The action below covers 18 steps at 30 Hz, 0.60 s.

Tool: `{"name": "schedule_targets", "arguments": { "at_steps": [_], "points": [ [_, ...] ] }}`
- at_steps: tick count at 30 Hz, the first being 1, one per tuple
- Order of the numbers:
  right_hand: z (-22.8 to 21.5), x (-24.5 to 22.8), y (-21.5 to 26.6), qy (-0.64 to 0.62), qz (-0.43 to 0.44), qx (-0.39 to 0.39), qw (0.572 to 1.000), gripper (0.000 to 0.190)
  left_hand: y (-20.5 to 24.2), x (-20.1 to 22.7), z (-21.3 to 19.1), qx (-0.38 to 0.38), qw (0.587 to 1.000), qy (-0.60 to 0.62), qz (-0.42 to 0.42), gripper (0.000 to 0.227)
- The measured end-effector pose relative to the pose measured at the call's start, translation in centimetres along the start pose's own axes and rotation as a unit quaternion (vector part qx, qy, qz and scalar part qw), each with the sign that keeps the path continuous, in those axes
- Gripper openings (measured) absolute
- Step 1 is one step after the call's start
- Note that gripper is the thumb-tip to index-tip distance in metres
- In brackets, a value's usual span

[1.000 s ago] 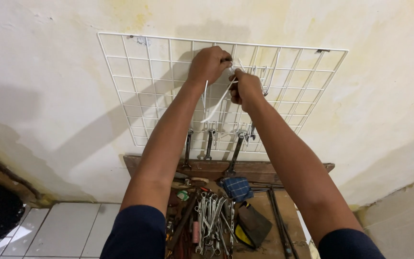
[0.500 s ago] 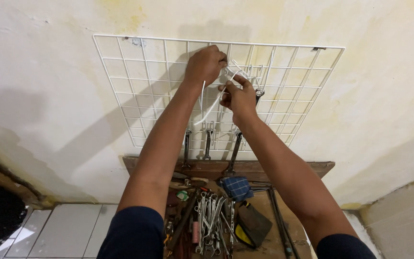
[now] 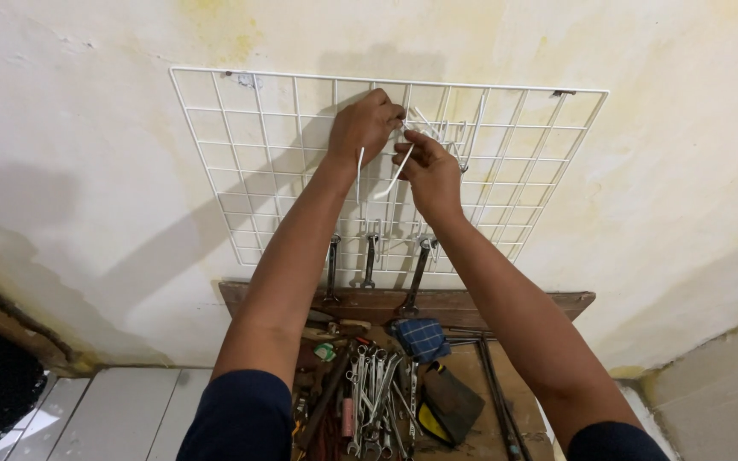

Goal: The person hangs wrenches on a white wall grid using white plastic hooks. They then sit on the floor and wipe several wrenches with a cloth before hanging them on the grid.

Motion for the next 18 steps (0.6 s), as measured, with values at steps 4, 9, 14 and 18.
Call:
{"name": "schedule_targets", "arguments": {
  "at_steps": [4,9,14,18],
  "points": [
    [0.2,-2.8,1.1,0.165,-0.062,0.009,0.984,0.028,-0.2,-0.4,0.7,0.014,1.000,0.003,0.006,0.023],
    [0.3,-2.6,1.2,0.315,-0.119,0.008,0.941,0.029,0.1,-0.6,0.6,0.024,0.998,0.054,-0.009,0.022],
    [0.6,-3.0,1.8,0.319,-0.135,-0.006,0.938,0.028,0.8,-0.4,-0.2,0.044,0.995,0.088,-0.007,0.022],
    [0.7,-3.5,2.2,0.326,-0.157,-0.032,0.932,0.028,0.7,-0.9,0.4,0.065,0.996,0.053,0.013,0.019]
  ]
}}
Point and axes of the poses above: each hand's wrist, its own y-axis away from the middle knuckle, its own z-axis out of the palm, x = y × z, the point moved 3 cm from there along -y, towards the middle knuckle, and after that the axes turned 8 degrees about -y, right-handed, at the moved point
